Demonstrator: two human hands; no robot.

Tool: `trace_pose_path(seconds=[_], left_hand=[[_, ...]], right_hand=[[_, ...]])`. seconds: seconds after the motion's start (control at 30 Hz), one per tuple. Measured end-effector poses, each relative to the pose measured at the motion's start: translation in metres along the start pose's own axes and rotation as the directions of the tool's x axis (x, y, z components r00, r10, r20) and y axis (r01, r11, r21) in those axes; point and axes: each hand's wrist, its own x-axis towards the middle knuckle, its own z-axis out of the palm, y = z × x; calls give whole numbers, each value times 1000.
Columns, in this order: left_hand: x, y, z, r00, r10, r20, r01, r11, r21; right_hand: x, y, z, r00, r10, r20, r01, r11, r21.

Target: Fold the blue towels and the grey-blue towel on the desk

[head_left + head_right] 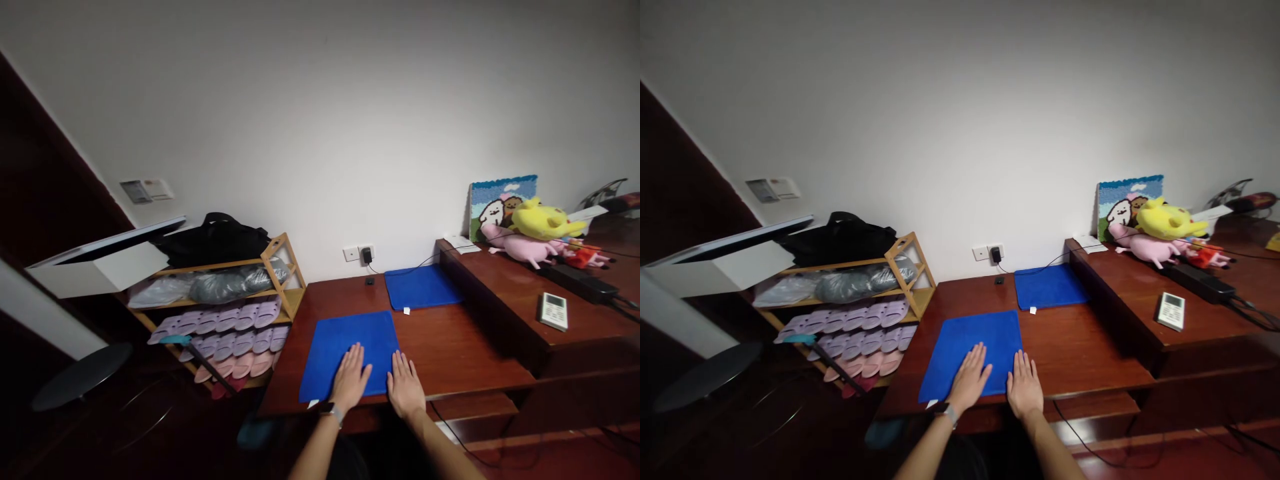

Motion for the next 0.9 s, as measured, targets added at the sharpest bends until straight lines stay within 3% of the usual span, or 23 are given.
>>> trace_pose_path(seconds=[0.1,0.17,0.27,0.47,0.57,0.67,0.9], left_hand=[[13,38,13,997,49,56,-47,998,-28],[11,40,17,995,56,88,-54,998,-25],[-4,13,11,993,30,112,-30,1000,-5],[-59,-96,-22,959,-257,118,253,966,52],[-83,-132,-27,951,-296,89,292,955,55],[-94,-141,-23,966,-256,27,253,965,70],[-93,-133,-14,967,-243,-70,249,963,101]], right_hand=[[1,0,1,1000,-5,5,5,1000,-3],[1,0,3,1000,-10,-1,10,1000,6],[2,0,4,1000,-13,-12,13,1000,7],[0,1,6,1000,-1,-20,1,1000,-20],[1,2,10,1000,-4,-22,3,999,-39],[1,3,14,999,-3,-35,2,999,-43],[8,9,4,998,13,65,-12,1000,-18]])
